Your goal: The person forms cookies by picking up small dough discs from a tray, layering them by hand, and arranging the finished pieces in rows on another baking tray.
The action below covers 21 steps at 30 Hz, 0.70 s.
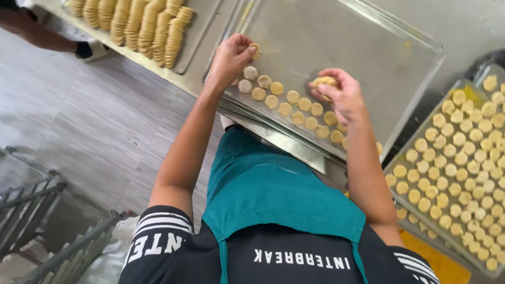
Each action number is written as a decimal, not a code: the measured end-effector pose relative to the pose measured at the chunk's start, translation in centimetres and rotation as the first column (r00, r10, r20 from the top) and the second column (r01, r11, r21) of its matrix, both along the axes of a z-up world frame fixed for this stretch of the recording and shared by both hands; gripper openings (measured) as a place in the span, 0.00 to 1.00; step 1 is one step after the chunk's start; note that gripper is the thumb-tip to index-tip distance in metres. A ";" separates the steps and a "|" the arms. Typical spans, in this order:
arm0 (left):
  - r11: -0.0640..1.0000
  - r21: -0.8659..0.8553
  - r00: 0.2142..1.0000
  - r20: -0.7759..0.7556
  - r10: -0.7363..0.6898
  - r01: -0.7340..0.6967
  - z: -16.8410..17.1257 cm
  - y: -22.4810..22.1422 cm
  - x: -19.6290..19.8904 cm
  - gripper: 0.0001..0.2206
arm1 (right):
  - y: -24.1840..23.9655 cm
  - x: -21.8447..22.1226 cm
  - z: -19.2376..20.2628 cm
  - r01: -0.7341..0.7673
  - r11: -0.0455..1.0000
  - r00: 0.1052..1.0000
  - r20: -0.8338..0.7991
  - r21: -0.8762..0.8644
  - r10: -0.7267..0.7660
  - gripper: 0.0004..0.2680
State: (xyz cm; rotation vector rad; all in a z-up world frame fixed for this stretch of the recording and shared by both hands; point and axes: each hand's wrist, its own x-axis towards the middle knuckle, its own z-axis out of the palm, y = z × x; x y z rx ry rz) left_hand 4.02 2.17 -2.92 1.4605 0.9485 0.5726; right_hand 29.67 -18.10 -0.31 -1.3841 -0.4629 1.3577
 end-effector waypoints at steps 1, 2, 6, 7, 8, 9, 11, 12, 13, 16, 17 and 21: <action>0.994 0.106 0.993 -0.111 0.047 -0.035 -0.3 1.0 -0.9 0.10 | 2.9 -1.1 -0.6 -0.079 0.997 0.988 0.136 0.026 0.075 0.10; 0.976 0.210 0.971 -0.219 0.097 -0.050 -0.5 1.8 -1.7 0.10 | 5.3 -2.4 -1.2 -0.152 0.987 0.954 0.269 0.043 0.135 0.10; 0.874 0.476 0.923 -0.374 0.096 0.102 -1.1 3.1 -1.8 0.08 | 12.8 -5.8 -1.9 -0.451 0.888 0.684 0.672 0.086 0.282 0.09; 0.874 0.468 0.917 -0.393 0.071 0.133 -1.2 3.2 -1.5 0.08 | 14.0 -6.4 -2.0 -0.503 0.863 0.633 0.699 0.044 0.333 0.09; 0.874 0.458 0.910 -0.412 0.045 0.165 -1.2 3.2 -1.2 0.08 | 14.6 -6.9 -2.1 -0.550 0.835 0.578 0.721 0.000 0.381 0.09; 0.844 0.513 0.908 -0.410 0.080 0.157 -1.3 3.2 -1.0 0.08 | 14.9 -7.4 -2.1 -0.555 0.831 0.496 0.813 0.026 0.305 0.10; 0.777 0.614 0.904 -0.399 0.154 0.138 -1.3 2.6 -1.0 0.10 | 14.8 -8.2 -2.3 -0.579 0.812 0.306 0.942 0.071 0.136 0.12; 0.773 0.621 0.910 -0.383 0.157 0.128 -1.3 2.6 -1.0 0.12 | 14.7 -8.4 -2.2 -0.566 0.822 0.309 0.942 0.071 0.131 0.12; 0.768 0.629 0.916 -0.368 0.160 0.118 -1.2 2.5 -1.1 0.14 | 14.5 -8.4 -2.1 -0.553 0.830 0.311 0.942 0.071 0.126 0.12; 0.753 0.645 0.955 -0.287 0.081 0.130 -1.0 2.0 -1.2 0.10 | 14.1 -7.9 -1.4 -0.443 0.893 0.527 0.827 0.073 0.194 0.11; 0.746 0.651 0.967 -0.252 0.039 0.140 -0.9 1.9 -1.2 0.08 | 13.9 -7.5 -1.1 -0.394 0.917 0.625 0.750 0.063 0.217 0.11; 0.701 0.677 0.956 -0.293 -0.025 0.226 -0.3 1.4 -1.1 0.07 | 12.6 -5.9 0.1 -0.356 0.933 0.618 0.736 -0.053 0.277 0.08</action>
